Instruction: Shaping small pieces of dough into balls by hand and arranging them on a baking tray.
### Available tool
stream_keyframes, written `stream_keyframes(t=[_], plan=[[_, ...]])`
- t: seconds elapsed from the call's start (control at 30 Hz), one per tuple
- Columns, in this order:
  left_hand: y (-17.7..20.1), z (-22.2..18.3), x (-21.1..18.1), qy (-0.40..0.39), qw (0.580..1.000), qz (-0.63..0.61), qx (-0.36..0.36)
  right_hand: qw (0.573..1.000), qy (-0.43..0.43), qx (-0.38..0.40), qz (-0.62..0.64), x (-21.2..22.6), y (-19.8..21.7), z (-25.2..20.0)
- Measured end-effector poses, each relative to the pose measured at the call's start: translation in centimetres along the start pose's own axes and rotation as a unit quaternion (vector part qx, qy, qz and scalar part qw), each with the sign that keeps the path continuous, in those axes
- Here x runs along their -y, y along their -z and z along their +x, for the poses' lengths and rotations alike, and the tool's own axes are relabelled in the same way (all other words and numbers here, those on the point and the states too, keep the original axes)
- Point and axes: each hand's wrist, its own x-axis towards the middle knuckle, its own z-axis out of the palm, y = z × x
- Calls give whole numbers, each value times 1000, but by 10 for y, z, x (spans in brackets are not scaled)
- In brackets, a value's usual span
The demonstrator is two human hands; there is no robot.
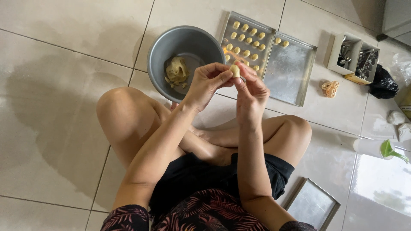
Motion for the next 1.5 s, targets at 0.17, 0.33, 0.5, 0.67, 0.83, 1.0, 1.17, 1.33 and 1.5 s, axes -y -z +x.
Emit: stream_keyframes(t=[0.17, 0.33, 0.5, 0.67, 0.83, 1.0, 1.17, 1.33, 1.5], plan=[[-11, -14, -15, 63, 993, -17, 98, 977, -66, 105, 176, -21, 75, 13], [-5, -12, -3, 74, 988, -19, 132, 975, -56, 87, 199, -35, 75, 10], [-9, -11, -6, 22, 995, 4, 93, 983, -76, -4, 166, -38, 65, 8], [-9, -5, -5, -47, 992, 75, 93, 994, -27, -2, 107, -29, 51, 7], [-4, -2, 7, -88, 990, 82, 68, 1000, 14, 23, -8, -4, 19, 2], [3, 2, 5, -55, 986, 132, 80, 999, 8, -45, 13, -4, 15, -4], [-35, -3, -25, -77, 978, -73, 180, 992, 66, -47, -96, 10, -12, -14], [-42, 1, -18, -10, 922, -323, 213, 918, 113, 28, -378, 51, -25, -24], [-61, -18, -37, 114, 896, -330, 273, 818, 253, 27, -516, 81, 13, 32]])
